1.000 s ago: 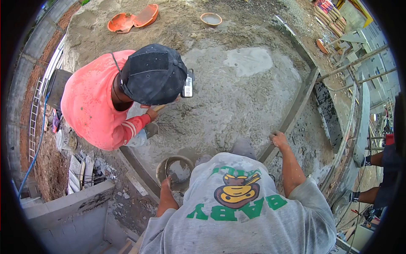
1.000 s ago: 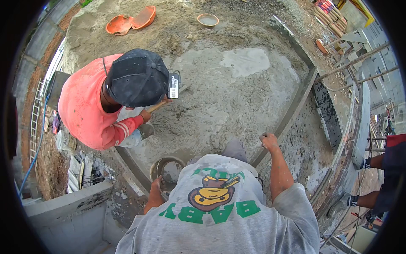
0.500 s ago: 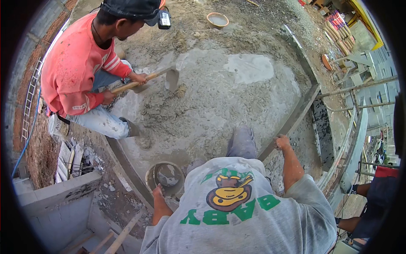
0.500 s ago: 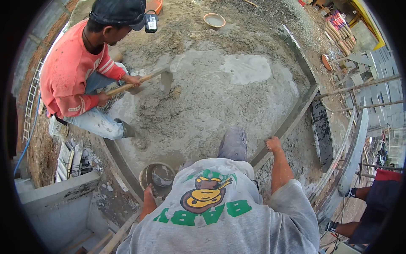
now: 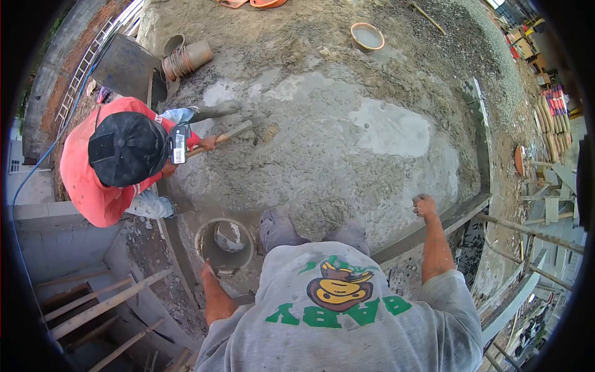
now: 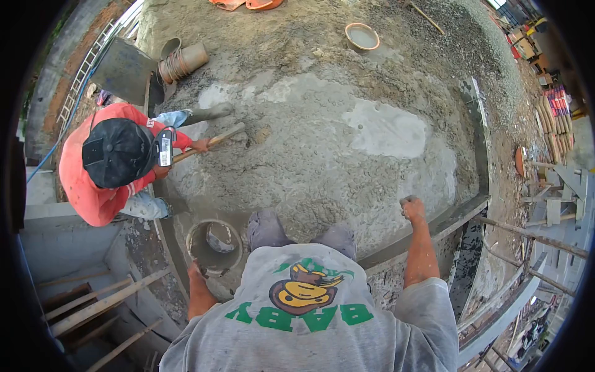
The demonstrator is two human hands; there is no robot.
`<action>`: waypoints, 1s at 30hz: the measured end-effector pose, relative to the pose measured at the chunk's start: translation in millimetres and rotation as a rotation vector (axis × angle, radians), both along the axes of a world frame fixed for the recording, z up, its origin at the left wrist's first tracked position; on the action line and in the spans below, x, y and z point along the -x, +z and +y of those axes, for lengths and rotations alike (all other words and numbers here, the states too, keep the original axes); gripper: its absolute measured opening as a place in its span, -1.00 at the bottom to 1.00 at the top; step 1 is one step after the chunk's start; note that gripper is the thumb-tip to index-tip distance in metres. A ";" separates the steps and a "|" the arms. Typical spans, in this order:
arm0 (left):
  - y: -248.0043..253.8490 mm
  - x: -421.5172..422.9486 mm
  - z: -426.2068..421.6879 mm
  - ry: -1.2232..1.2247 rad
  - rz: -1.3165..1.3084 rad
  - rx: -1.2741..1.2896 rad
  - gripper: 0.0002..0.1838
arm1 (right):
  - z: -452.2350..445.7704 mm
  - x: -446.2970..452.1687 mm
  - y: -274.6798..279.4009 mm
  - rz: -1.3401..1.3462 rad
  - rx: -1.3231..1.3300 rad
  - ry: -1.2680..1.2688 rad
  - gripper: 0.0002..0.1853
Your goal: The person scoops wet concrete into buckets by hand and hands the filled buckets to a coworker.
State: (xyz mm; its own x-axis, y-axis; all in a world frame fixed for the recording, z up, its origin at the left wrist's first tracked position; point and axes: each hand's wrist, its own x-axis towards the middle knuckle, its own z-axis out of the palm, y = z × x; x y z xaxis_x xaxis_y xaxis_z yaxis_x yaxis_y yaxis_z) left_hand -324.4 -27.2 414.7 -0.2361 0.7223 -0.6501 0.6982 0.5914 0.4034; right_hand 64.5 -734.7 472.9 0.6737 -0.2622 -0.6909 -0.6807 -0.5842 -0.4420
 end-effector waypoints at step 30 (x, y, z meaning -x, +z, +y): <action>-97.8 -193.1 -197.4 0.062 -0.098 0.079 -0.50 | 140.9 -390.2 34.8 0.023 0.087 0.684 -0.69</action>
